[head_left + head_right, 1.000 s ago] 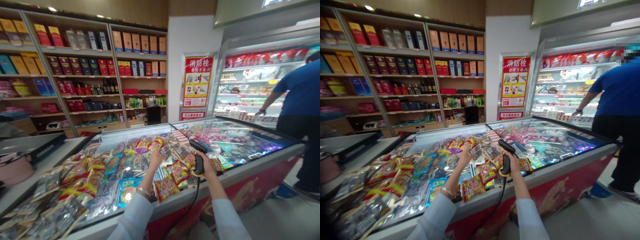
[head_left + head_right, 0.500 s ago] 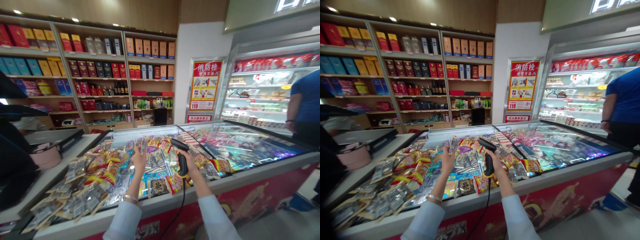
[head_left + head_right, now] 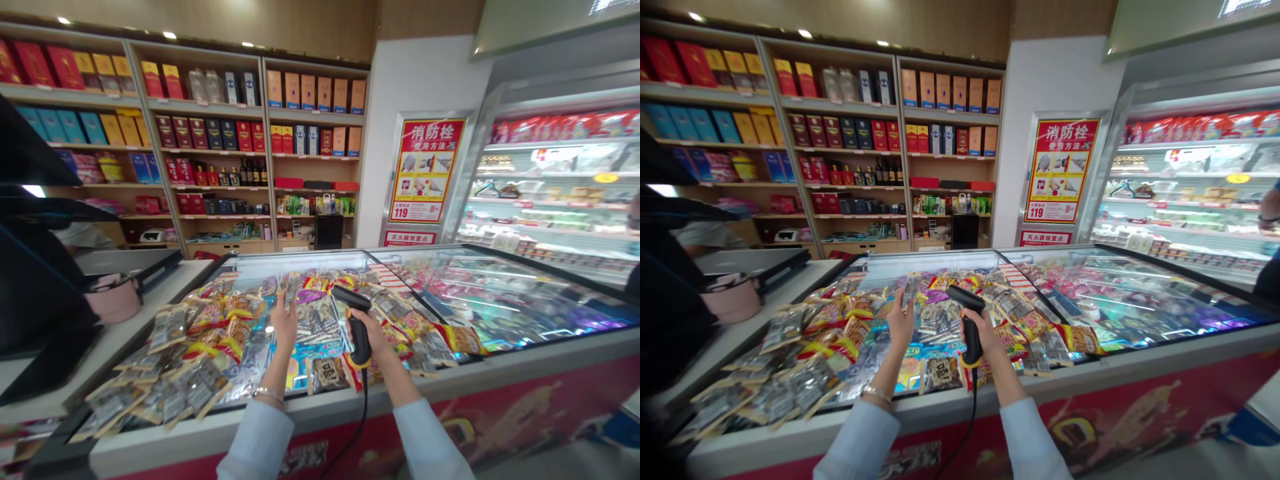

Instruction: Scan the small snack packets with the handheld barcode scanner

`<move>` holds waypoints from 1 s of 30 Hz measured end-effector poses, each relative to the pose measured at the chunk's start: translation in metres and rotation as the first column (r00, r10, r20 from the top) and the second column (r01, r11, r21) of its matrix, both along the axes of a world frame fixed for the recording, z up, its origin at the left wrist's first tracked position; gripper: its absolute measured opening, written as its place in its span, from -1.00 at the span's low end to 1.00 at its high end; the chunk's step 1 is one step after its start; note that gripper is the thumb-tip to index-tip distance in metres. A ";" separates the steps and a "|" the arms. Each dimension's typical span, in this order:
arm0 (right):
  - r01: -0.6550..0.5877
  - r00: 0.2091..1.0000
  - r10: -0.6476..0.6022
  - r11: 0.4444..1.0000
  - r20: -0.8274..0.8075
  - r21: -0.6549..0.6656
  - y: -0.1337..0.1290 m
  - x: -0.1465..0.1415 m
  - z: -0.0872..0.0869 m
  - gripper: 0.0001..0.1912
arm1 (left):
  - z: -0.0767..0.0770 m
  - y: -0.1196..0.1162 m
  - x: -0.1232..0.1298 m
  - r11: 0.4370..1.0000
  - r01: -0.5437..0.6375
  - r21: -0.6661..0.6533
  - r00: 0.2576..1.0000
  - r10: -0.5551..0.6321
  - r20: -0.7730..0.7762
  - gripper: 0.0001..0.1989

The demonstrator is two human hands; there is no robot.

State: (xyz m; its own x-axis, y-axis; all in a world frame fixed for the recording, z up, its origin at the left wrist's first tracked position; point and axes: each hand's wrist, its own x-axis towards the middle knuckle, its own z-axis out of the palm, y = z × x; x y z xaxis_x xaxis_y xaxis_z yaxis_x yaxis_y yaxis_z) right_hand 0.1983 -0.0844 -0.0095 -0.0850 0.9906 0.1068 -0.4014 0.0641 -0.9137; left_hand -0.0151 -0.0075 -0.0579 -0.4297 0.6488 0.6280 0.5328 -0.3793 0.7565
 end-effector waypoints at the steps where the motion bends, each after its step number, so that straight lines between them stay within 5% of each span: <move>1: 0.005 1.000 -0.005 1.000 -0.001 0.001 0.001 0.000 -0.001 -0.72 | -0.001 0.000 0.000 1.000 0.005 0.004 1.000 -0.005 0.011 -0.58; 30: -0.021 1.000 0.021 1.000 -0.004 -0.012 0.000 -0.004 -0.003 -0.70 | 0.000 -0.005 0.003 0.996 0.070 -0.057 0.996 -0.066 0.056 -0.57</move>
